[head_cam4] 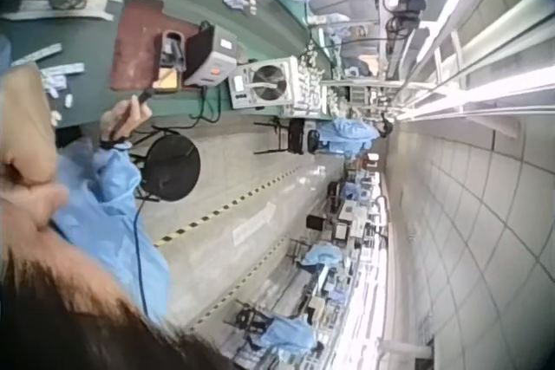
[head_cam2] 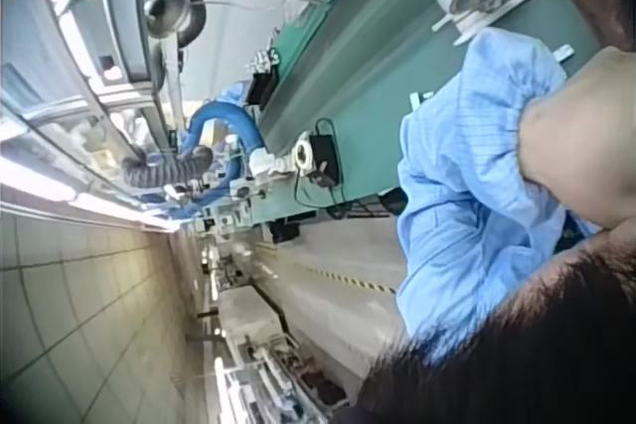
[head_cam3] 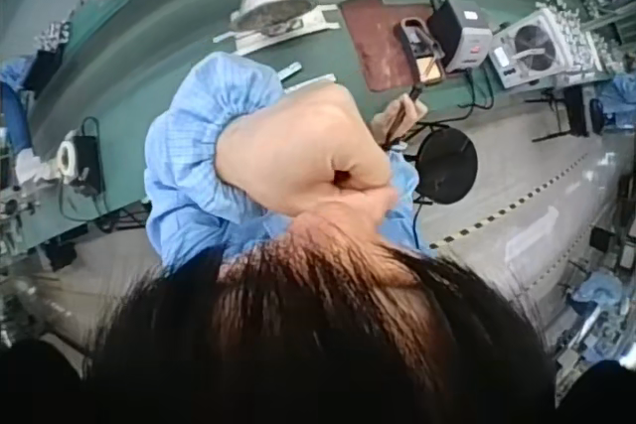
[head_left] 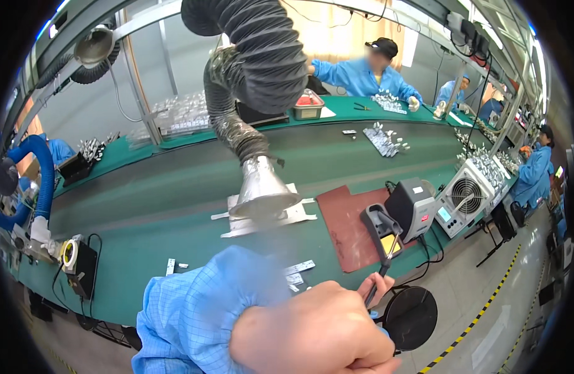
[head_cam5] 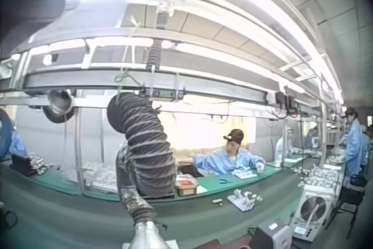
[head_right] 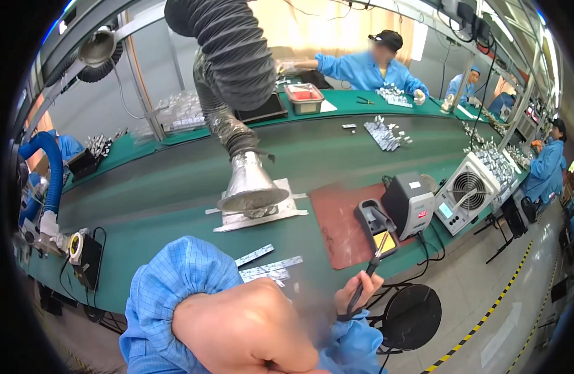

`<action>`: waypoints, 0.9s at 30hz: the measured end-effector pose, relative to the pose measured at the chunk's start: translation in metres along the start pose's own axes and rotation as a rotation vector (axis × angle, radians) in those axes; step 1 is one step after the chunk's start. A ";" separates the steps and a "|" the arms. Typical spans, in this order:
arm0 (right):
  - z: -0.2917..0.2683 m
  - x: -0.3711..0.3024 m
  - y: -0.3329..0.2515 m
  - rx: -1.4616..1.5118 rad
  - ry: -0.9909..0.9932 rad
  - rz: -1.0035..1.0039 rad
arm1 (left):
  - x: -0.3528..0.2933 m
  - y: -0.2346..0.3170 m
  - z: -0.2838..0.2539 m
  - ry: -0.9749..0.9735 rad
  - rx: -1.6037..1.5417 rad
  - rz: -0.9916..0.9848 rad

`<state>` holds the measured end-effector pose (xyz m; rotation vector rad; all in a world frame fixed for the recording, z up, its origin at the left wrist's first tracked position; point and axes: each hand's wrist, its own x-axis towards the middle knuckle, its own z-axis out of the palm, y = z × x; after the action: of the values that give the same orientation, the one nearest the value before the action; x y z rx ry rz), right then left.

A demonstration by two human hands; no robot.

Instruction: Soldering electronic components onto small circuit board strips at an assembly station.

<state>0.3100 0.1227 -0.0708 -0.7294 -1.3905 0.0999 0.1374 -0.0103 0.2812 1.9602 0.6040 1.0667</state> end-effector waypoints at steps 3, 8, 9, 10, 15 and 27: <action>0.005 -0.003 0.000 0.022 0.011 0.033 | -0.024 -0.007 -0.001 0.094 -0.207 -0.073; 0.008 0.018 -0.009 0.087 -0.093 0.042 | -0.064 -0.029 -0.024 -0.042 0.128 -0.157; 0.009 0.026 -0.015 0.152 -0.119 0.100 | -0.070 -0.033 -0.027 0.064 0.218 -0.112; 0.017 0.036 -0.019 0.161 -0.116 0.085 | -0.077 -0.038 -0.030 0.170 0.308 -0.066; 0.034 0.083 -0.031 0.249 -0.132 0.291 | -0.133 -0.094 -0.040 0.253 1.021 -0.513; 0.146 0.136 -0.039 0.245 -0.173 0.268 | -0.209 -0.217 -0.057 0.487 0.651 -0.868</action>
<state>0.1915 0.2160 0.0660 -0.7099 -1.4064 0.5458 -0.0277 -0.0135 0.0232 1.5867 2.0462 0.8034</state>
